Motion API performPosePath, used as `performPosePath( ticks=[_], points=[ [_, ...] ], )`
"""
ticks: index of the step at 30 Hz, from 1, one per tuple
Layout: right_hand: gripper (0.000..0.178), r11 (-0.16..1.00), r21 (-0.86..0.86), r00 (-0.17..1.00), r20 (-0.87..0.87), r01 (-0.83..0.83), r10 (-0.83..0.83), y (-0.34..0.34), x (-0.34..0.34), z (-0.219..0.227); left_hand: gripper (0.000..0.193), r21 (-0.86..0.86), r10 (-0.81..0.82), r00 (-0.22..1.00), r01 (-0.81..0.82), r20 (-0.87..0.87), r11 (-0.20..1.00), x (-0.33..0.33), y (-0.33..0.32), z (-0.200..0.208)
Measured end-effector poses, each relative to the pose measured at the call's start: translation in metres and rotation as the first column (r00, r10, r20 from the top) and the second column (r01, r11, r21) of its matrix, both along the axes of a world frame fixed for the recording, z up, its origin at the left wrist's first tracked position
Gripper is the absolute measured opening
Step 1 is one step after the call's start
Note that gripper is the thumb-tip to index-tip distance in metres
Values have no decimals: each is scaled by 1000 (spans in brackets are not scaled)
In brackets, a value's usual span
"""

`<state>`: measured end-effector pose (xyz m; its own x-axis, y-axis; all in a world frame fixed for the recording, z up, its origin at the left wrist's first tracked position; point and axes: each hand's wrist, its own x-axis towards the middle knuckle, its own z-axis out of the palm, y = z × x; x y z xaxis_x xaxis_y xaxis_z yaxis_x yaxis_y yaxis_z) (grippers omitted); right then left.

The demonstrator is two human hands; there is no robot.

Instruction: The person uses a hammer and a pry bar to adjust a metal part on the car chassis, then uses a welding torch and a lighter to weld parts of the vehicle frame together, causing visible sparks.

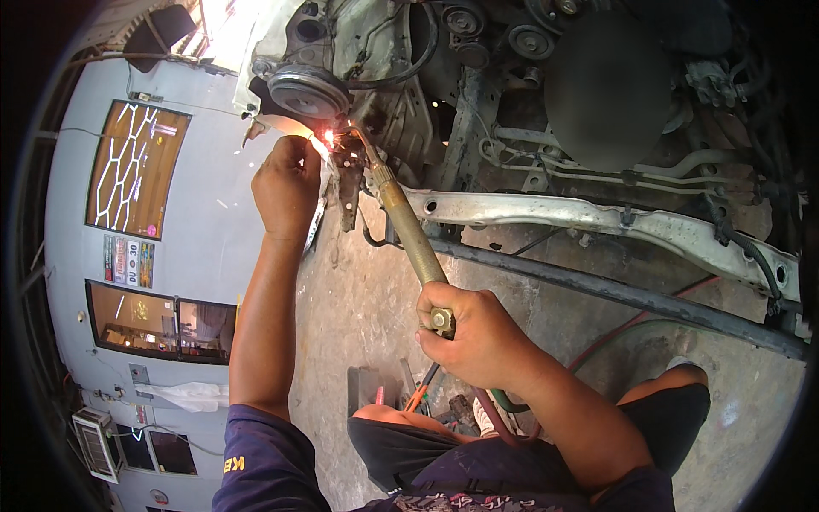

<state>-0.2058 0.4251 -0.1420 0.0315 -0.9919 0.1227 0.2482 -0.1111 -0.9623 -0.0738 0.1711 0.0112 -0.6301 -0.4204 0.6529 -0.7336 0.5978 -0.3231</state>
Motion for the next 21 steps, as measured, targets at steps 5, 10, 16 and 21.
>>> performPosePath(
  ticks=[5,10,16,21],
  points=[
    [16,1000,0,1000,8,4,-4,1,-2,2,11,13,5,1000,-5,-5,1000,-2,0,-1],
    [16,1000,7,1000,12,-13,13,1,-1,2,8,-2,-16,1000,16,8,1000,-1,1,1],
    [16,999,-27,1000,25,20,-19,1,1,-2,9,16,-12,1000,12,0,1000,-3,-1,1],
    [15,1000,-4,1000,26,13,-12,3,-1,2,13,15,46,998,-46,33,999,-3,-2,2]
  ],
)
